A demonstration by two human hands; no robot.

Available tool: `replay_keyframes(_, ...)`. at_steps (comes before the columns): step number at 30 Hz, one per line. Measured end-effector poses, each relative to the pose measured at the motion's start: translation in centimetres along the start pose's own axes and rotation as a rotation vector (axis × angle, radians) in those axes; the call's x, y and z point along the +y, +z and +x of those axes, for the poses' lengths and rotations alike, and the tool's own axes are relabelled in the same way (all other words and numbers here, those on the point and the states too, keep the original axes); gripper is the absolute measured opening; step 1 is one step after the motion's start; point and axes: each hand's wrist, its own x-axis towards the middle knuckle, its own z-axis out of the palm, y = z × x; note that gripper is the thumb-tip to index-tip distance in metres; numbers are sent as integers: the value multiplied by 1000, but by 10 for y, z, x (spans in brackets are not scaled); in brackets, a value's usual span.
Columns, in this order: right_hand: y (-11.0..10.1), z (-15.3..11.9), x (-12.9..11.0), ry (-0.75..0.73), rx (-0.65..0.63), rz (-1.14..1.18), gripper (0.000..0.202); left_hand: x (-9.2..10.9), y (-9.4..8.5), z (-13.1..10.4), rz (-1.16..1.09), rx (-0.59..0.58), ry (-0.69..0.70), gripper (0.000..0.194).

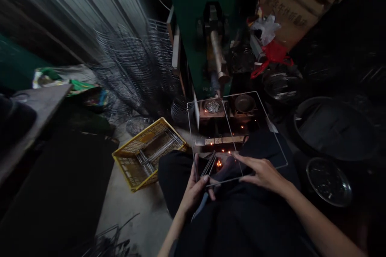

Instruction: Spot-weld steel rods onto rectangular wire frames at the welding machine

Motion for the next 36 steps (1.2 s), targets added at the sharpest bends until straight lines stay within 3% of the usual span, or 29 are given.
replay_keyframes(5, -17, 53, 20, -34, 117, -161, 81, 27, -7, 58, 27, -44, 127, 97)
replay_keyframes(10, -64, 133, 39, -73, 248, -335, 82, 77, -13, 137, 90, -95, 251, 100)
replay_keyframes(14, -97, 174, 51, -92, 302, -372, 77, 109, -17, 175, 87, -76, 272, 98)
replay_keyframes(18, -110, 197, 69, -127, 352, -301, 67, 125, -21, 195, 62, -49, 274, 98)
replay_keyframes(24, -110, 222, 87, -127, 478, -281, 60, 130, -22, 213, 55, -33, 326, 94)
replay_keyframes(36, -116, 243, 83, -180, 537, -340, 59, 138, -28, 221, 30, -22, 372, 90)
